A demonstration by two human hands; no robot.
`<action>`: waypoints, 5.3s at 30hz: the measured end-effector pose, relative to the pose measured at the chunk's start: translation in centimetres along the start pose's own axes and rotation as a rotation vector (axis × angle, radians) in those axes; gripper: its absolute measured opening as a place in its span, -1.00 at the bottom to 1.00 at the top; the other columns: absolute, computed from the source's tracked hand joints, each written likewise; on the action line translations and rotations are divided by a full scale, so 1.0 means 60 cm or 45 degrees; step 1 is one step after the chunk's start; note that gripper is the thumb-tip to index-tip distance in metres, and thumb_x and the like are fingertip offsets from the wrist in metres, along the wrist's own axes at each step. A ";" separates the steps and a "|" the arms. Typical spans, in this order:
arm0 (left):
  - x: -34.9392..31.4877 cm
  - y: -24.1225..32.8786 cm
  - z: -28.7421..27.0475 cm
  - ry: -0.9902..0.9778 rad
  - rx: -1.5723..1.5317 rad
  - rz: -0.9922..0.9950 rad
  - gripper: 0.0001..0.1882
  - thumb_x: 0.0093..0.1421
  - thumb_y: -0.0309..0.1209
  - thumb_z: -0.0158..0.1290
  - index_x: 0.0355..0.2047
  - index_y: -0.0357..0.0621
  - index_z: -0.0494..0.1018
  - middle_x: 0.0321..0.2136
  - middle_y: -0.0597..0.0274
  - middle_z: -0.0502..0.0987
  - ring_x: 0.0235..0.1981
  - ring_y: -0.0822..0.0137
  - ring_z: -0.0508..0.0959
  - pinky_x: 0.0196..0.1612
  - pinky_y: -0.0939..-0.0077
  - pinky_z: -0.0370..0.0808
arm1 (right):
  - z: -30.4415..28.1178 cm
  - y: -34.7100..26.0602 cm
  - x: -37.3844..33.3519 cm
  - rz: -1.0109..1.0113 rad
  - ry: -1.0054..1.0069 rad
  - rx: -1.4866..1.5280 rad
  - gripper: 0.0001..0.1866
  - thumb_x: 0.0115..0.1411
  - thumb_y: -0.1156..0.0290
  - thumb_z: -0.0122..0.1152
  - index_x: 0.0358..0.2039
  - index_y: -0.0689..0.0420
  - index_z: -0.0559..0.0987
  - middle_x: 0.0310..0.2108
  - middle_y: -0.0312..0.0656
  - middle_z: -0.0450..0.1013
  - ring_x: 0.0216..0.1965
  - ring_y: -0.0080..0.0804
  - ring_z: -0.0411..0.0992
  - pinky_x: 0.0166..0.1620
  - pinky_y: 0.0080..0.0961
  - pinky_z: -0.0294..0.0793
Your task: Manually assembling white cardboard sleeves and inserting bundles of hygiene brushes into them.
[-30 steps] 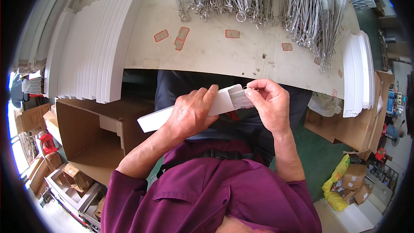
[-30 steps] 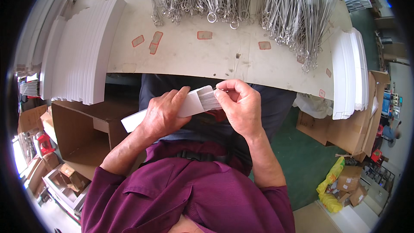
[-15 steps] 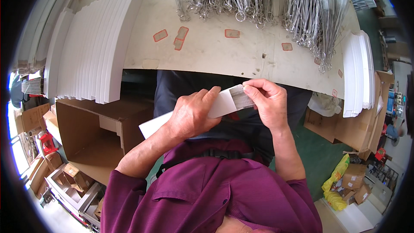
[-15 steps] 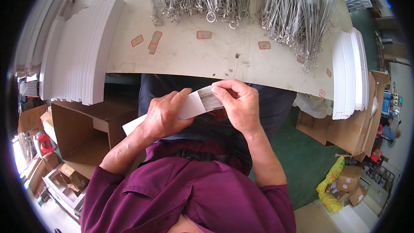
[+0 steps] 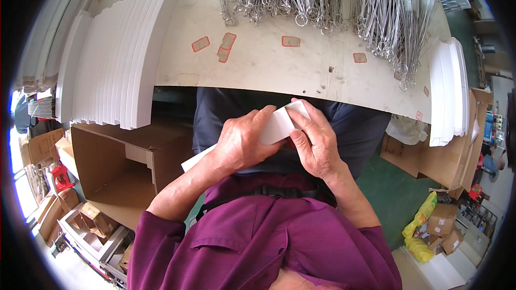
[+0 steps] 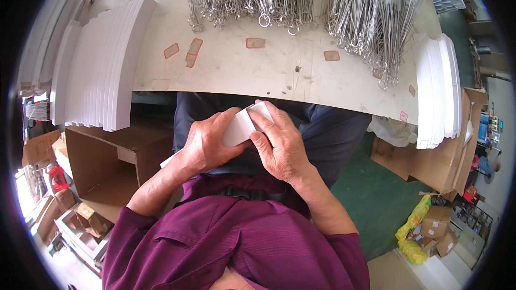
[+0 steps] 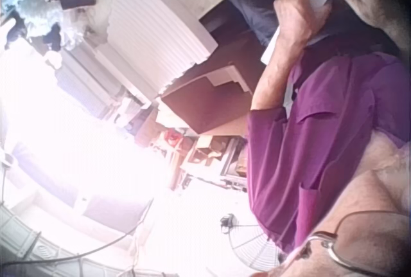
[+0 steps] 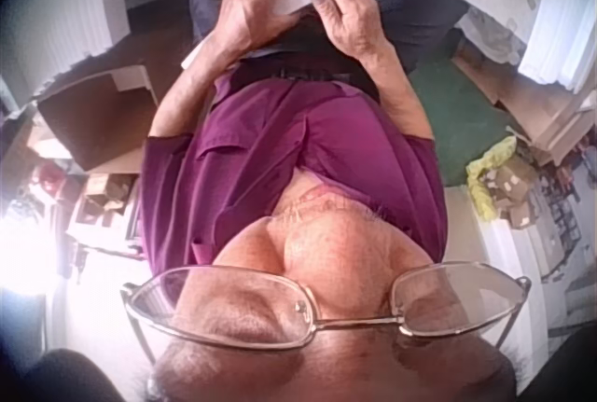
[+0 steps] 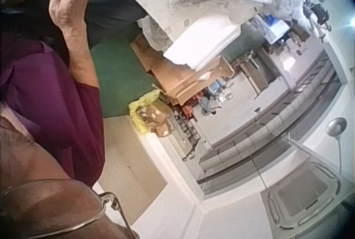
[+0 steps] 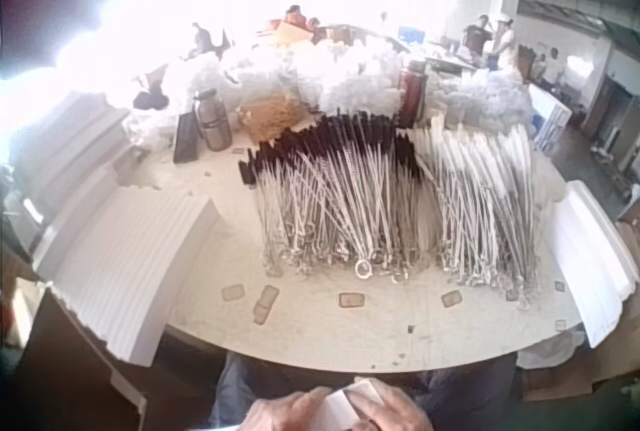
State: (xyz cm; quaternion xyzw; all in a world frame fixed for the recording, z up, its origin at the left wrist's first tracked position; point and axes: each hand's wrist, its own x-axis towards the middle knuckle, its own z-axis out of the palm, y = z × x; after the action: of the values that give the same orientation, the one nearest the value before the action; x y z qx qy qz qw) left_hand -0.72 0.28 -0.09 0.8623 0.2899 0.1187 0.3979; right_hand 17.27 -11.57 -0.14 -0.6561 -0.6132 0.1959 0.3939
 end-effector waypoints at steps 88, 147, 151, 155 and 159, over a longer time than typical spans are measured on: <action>-0.018 0.004 0.012 0.090 -0.293 0.013 -0.37 0.11 -0.29 0.37 0.11 -0.31 0.41 -0.12 -0.23 0.62 -0.09 -0.16 0.67 -0.08 0.09 0.64 | 0.057 -0.017 -0.025 0.527 0.239 0.601 -0.57 0.33 0.58 0.22 0.20 0.33 0.54 0.04 -0.05 0.61 -0.04 -0.47 0.57 0.00 -0.51 0.57; 0.144 -0.104 -0.074 0.624 0.501 0.288 -0.74 0.17 -0.53 0.24 -0.12 -0.31 0.59 0.02 -0.09 0.61 0.11 -0.11 0.53 0.25 0.06 0.38 | -0.483 0.279 -0.230 1.064 0.596 -1.483 -0.31 0.13 0.32 0.45 0.24 0.27 0.43 0.24 0.13 0.38 0.32 0.05 0.30 0.39 -0.07 0.22; 0.146 -0.107 -0.074 0.629 0.511 0.297 -0.75 0.16 -0.55 0.22 -0.13 -0.32 0.59 0.02 -0.08 0.61 0.11 -0.11 0.54 0.25 0.06 0.38 | -0.490 0.281 -0.221 1.041 0.593 -1.488 -0.34 0.11 0.33 0.47 0.19 0.27 0.46 0.17 0.08 0.44 0.26 0.03 0.35 0.37 -0.08 0.26; 0.146 -0.109 -0.073 0.640 0.504 0.300 -0.75 0.16 -0.56 0.22 -0.13 -0.32 0.59 0.01 -0.08 0.62 0.11 -0.11 0.54 0.25 0.05 0.38 | -0.487 0.265 -0.208 1.106 0.581 -1.467 -0.37 0.10 0.33 0.48 0.15 0.27 0.48 0.11 0.05 0.47 0.21 0.01 0.38 0.34 -0.08 0.28; 0.148 -0.108 -0.071 0.647 0.501 0.302 -0.76 0.15 -0.57 0.21 -0.14 -0.31 0.59 0.01 -0.08 0.62 0.10 -0.11 0.54 0.24 0.05 0.39 | -0.490 0.254 -0.206 1.091 0.585 -1.505 -0.37 0.09 0.32 0.49 0.13 0.28 0.49 0.08 0.08 0.46 0.18 0.02 0.39 0.31 -0.08 0.31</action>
State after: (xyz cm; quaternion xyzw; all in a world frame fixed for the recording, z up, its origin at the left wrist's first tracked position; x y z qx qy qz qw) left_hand 1.92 11.50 -2.41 0.8931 0.2949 0.3170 0.1223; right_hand 46.82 -30.60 3.58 -0.9624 -0.2108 -0.1706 -0.0155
